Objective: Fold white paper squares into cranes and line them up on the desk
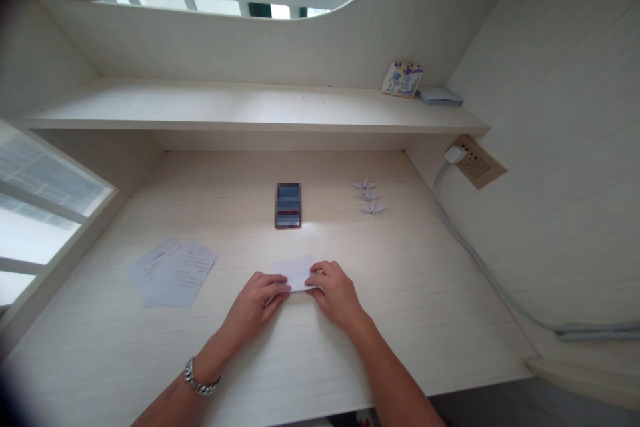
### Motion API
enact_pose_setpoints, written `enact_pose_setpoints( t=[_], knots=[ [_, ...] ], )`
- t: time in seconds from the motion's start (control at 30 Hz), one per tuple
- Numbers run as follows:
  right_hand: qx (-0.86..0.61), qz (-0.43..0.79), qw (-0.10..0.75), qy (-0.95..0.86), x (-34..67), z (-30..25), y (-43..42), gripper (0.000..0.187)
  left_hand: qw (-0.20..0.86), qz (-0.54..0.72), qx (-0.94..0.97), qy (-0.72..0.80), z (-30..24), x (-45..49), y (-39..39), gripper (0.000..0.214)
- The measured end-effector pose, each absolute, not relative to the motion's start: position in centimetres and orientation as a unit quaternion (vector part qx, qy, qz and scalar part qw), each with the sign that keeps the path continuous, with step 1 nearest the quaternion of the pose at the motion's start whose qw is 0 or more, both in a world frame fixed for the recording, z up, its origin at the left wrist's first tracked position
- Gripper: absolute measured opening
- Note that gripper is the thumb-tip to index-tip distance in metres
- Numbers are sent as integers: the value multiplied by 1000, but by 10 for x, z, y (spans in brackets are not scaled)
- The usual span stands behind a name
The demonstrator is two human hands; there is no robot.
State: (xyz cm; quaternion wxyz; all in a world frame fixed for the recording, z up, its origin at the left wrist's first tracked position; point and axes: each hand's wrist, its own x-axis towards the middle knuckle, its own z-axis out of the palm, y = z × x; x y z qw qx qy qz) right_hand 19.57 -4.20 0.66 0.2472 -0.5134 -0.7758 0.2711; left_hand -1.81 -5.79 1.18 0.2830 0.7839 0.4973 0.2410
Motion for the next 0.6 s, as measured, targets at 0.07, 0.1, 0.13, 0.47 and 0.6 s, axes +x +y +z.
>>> enact_pose_setpoints(
  t=[0.07, 0.1, 0.13, 0.47, 0.6],
  knots=[
    [-520, 303, 241, -761, 194, 9, -39, 14, 308, 236, 763, 517, 15, -19, -55, 22],
    [-532, 315, 237, -749, 193, 10, -37, 13, 316, 230, 749, 534, 17, -19, -53, 23],
    [-551, 320, 232, -735, 191, 11, -35, 13, 322, 225, 735, 552, 19, -19, -51, 25],
    [-718, 280, 136, -622, 169, 20, -23, 19, 273, 196, 617, 712, 12, -4, -39, 34],
    [-738, 278, 133, -601, 167, 19, -21, 24, 255, 168, 605, 735, 13, -2, -36, 35]
  ],
)
